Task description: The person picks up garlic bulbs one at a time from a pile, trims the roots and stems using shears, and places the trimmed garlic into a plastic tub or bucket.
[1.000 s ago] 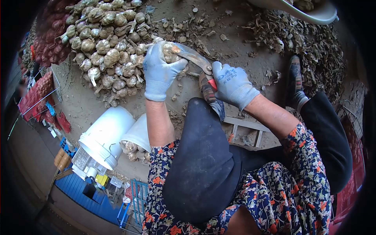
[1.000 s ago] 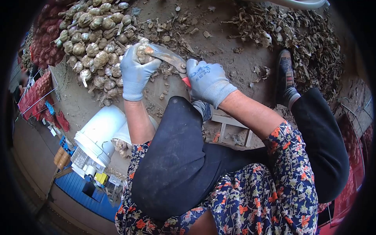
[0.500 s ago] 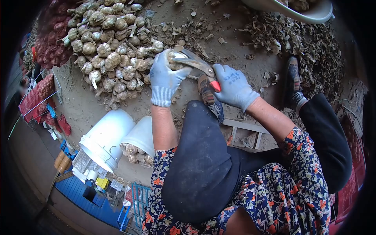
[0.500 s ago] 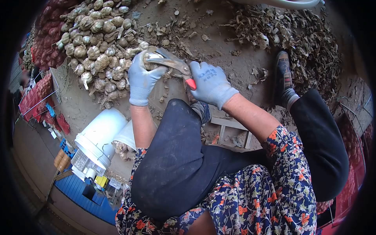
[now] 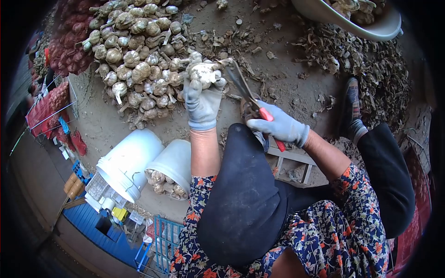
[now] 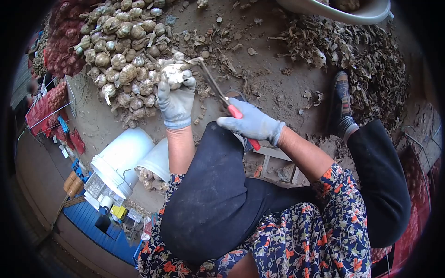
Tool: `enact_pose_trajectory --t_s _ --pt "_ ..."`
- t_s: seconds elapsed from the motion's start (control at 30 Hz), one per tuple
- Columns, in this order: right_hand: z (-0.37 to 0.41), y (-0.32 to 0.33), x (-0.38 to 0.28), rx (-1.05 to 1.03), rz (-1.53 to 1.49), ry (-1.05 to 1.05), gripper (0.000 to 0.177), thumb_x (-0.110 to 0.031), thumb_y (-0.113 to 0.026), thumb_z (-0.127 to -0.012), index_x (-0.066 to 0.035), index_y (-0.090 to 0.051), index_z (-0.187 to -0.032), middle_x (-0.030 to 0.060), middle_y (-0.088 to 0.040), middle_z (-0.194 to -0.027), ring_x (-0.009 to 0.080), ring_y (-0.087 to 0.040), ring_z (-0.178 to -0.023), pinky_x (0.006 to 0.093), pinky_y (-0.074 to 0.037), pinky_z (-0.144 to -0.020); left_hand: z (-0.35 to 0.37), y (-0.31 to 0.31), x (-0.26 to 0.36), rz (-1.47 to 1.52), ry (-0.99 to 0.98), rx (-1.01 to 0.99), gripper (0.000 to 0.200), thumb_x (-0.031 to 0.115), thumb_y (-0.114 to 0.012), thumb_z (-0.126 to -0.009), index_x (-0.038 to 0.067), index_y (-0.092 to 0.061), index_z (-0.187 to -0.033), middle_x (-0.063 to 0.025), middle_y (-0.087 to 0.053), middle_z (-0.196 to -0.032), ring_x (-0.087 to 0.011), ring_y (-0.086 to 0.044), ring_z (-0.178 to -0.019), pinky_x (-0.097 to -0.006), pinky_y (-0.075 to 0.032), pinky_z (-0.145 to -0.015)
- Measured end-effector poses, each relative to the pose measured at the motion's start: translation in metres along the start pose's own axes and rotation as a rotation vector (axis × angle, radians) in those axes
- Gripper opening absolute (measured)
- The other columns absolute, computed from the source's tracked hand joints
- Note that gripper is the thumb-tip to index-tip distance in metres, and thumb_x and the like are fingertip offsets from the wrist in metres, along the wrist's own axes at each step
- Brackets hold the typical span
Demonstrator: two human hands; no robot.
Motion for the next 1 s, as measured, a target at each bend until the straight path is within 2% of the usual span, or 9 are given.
enact_pose_trajectory --t_s 0.17,0.47,0.53,0.67,0.73,0.8,0.83,0.9,1.0 --pt "-0.016 0.007 -0.025 -0.090 -0.156 -0.053 0.041 -0.042 -0.062 -0.088 -0.004 -0.050 -0.092 0.0021 -0.055 -0.079 0.0083 -0.051 -0.072 0.0268 -0.047 -0.066 0.008 -0.004 -0.009 -0.267 0.118 0.104 0.043 0.030 -0.063 -0.085 0.010 -0.049 -0.120 -0.0071 -0.059 -0.102 -0.0185 -0.058 -0.082 -0.0298 -0.049 -0.066" --pt "-0.013 0.021 -0.003 0.244 -0.199 -0.050 0.031 -0.031 -0.060 -0.090 -0.005 -0.051 -0.075 0.0002 -0.051 -0.064 0.0090 -0.049 -0.055 0.0287 -0.043 -0.050 -0.012 -0.015 -0.041 -0.458 0.262 0.126 0.037 0.035 -0.047 -0.095 0.009 -0.044 -0.120 -0.0083 -0.062 -0.096 -0.0084 -0.051 -0.056 -0.0199 -0.037 -0.040" --pt "-0.007 0.029 0.002 0.275 -0.287 -0.172 0.028 -0.030 -0.060 -0.089 -0.005 -0.056 -0.079 0.0004 -0.052 -0.065 0.0096 -0.049 -0.055 0.0286 -0.042 -0.050 -0.033 -0.046 -0.041 -0.479 0.114 0.066 0.044 0.025 -0.050 -0.093 0.011 -0.035 -0.132 -0.0101 -0.062 -0.093 -0.0061 -0.048 -0.053 -0.0180 -0.037 -0.040" --pt "-0.007 0.031 0.015 0.371 -0.475 -0.351 0.026 -0.032 -0.064 -0.085 -0.009 -0.055 -0.077 -0.0004 -0.051 -0.061 0.0115 -0.050 -0.051 0.0296 -0.043 -0.047 -0.082 -0.166 -0.034 -0.680 -0.345 -0.454 0.063 0.015 -0.063 -0.082 0.012 -0.033 -0.138 -0.0080 -0.057 -0.085 -0.0127 -0.052 -0.056 -0.0228 -0.043 -0.047" --pt "-0.013 0.028 0.018 0.369 -0.432 -0.314 0.025 -0.030 -0.064 -0.086 -0.009 -0.054 -0.076 0.0002 -0.051 -0.061 0.0116 -0.049 -0.050 0.0301 -0.043 -0.047 -0.111 -0.190 -0.041 -1.204 -0.389 -0.514 0.063 0.021 -0.072 -0.079 0.014 -0.043 -0.135 -0.0170 -0.056 -0.113 -0.0230 -0.059 -0.092 -0.0320 -0.049 -0.080" --pt "-0.013 0.031 0.014 0.323 -0.405 -0.296 0.025 -0.029 -0.063 -0.086 -0.009 -0.054 -0.076 0.0005 -0.051 -0.060 0.0126 -0.049 -0.050 0.0307 -0.043 -0.048 -0.103 -0.198 -0.034 -1.504 -1.322 -0.338 0.076 0.028 -0.067 -0.087 -0.001 -0.023 -0.142 -0.0148 -0.043 -0.126 -0.0196 -0.050 -0.109 -0.0301 -0.042 -0.094" --pt "-0.010 0.033 0.009 0.306 -0.412 -0.302 0.024 -0.028 -0.063 -0.086 -0.008 -0.055 -0.075 0.0012 -0.051 -0.060 0.0133 -0.050 -0.050 0.0307 -0.043 -0.047 -0.094 -0.190 -0.024 -1.358 -1.434 -0.180 0.058 0.012 -0.066 -0.075 0.011 -0.046 -0.130 -0.0103 -0.057 -0.085 -0.0231 -0.055 -0.062 -0.0288 -0.049 -0.056" --pt "-0.008 0.042 0.007 0.300 -0.349 -0.288 0.023 -0.026 -0.062 -0.086 -0.007 -0.053 -0.077 0.0011 -0.051 -0.062 0.0126 -0.050 -0.052 0.0299 -0.043 -0.048 -0.100 -0.116 -0.040 -1.436 -1.070 -0.128 0.032 0.005 -0.066 -0.072 0.006 -0.061 -0.104 -0.0150 -0.062 -0.093 -0.0323 -0.062 -0.077 -0.0360 -0.054 -0.073" --pt "-0.011 0.050 0.017 0.341 -0.330 -0.331 0.016 -0.020 -0.061 -0.084 -0.007 -0.051 -0.083 0.0015 -0.052 -0.067 0.0117 -0.050 -0.054 0.0293 -0.044 -0.049 -0.094 -0.002 -0.002 -1.980 -0.289 0.267 0.021 0.003 -0.057 -0.080 0.003 -0.058 -0.102 -0.0207 -0.060 -0.102 -0.0360 -0.063 -0.093 -0.0421 -0.053 -0.080"
Point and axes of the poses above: each hand's wrist, its own z-axis away from the middle knuckle, its own y-axis out of the back of the hand, x = y × z, the point moved 1 cm from there along -z, towards the middle knuckle
